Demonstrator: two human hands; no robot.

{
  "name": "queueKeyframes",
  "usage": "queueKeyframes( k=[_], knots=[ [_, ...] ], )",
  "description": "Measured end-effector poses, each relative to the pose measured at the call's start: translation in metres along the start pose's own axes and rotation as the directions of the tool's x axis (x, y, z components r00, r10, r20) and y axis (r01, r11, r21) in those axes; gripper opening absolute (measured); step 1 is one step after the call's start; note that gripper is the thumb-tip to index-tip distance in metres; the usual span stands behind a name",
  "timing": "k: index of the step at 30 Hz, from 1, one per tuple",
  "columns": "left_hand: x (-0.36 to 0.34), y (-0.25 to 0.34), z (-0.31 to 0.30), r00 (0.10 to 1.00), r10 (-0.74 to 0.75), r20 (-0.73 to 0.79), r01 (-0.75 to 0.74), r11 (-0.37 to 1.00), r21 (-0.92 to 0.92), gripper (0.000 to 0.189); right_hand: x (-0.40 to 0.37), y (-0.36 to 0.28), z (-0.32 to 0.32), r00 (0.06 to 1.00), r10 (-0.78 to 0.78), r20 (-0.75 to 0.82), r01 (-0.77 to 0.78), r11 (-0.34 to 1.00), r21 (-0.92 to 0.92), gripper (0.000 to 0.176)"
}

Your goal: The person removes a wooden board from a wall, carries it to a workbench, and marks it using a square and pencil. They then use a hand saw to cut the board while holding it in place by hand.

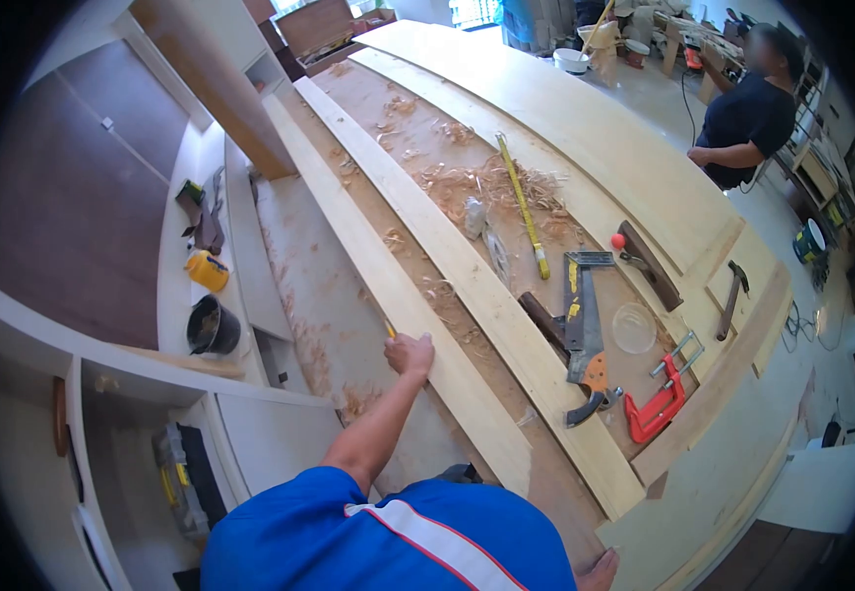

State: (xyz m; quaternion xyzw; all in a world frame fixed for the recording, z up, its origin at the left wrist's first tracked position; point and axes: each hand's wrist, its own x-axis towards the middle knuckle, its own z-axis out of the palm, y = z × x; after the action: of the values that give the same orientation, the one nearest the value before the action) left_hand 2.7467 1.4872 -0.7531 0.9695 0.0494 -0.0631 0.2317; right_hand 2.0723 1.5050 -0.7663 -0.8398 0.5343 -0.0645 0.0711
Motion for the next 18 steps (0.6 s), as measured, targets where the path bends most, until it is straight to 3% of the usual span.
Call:
queueKeyframes(
  k=[3, 6, 8, 9, 11, 13, 15, 17, 18],
  knots=[
    [-0.031, 0.001, -0.007, 0.996, 0.090, 0.030, -0.090, 0.996, 0.014, 0.057, 0.000, 0.033, 0.009, 0.995, 0.102, 0.018, -0.103, 0.993, 0.050, 0.047],
    [-0.032, 0.001, -0.003, 0.994, 0.088, 0.062, -0.088, 0.996, -0.013, 0.058, 0.008, 0.068, 0.024, 0.869, 0.401, 0.289, -0.472, 0.848, 0.240, 0.045],
    [-0.023, 0.006, -0.005, 0.995, 0.075, 0.061, -0.073, 0.997, -0.028, 0.058, 0.008, 0.081, 0.036, 0.807, 0.458, 0.374, -0.578, 0.741, 0.340, 0.044],
    [-0.016, 0.009, -0.008, 0.996, 0.070, 0.061, -0.068, 0.997, -0.034, 0.058, 0.008, 0.078, 0.039, 0.824, 0.444, 0.352, -0.559, 0.737, 0.379, 0.044],
    [0.010, 0.010, 0.003, 0.998, 0.047, 0.033, -0.045, 0.997, -0.061, 0.059, 0.009, 0.010, 0.019, 0.942, 0.329, 0.069, -0.331, 0.873, 0.359, 0.044],
    [0.039, 0.015, 0.009, 0.999, 0.028, 0.034, -0.026, 0.998, -0.056, 0.062, 0.029, -0.031, 0.003, 0.958, 0.257, 0.127, -0.286, 0.893, 0.347, 0.054],
    [0.067, 0.022, 0.002, 0.997, 0.028, 0.077, -0.026, 0.999, -0.024, 0.064, 0.044, -0.050, 0.000, 0.896, 0.250, 0.368, -0.381, 0.858, 0.344, 0.077],
    [0.092, 0.023, -0.003, 0.990, 0.051, 0.129, -0.053, 0.999, 0.010, 0.064, 0.057, -0.077, 0.001, 0.909, 0.242, 0.341, -0.356, 0.874, 0.331, 0.078],
    [0.099, 0.023, -0.007, 0.986, 0.064, 0.152, -0.069, 0.997, 0.029, 0.063, 0.056, -0.082, 0.006, 0.946, 0.193, 0.261, -0.270, 0.915, 0.301, 0.081]
  ],
)
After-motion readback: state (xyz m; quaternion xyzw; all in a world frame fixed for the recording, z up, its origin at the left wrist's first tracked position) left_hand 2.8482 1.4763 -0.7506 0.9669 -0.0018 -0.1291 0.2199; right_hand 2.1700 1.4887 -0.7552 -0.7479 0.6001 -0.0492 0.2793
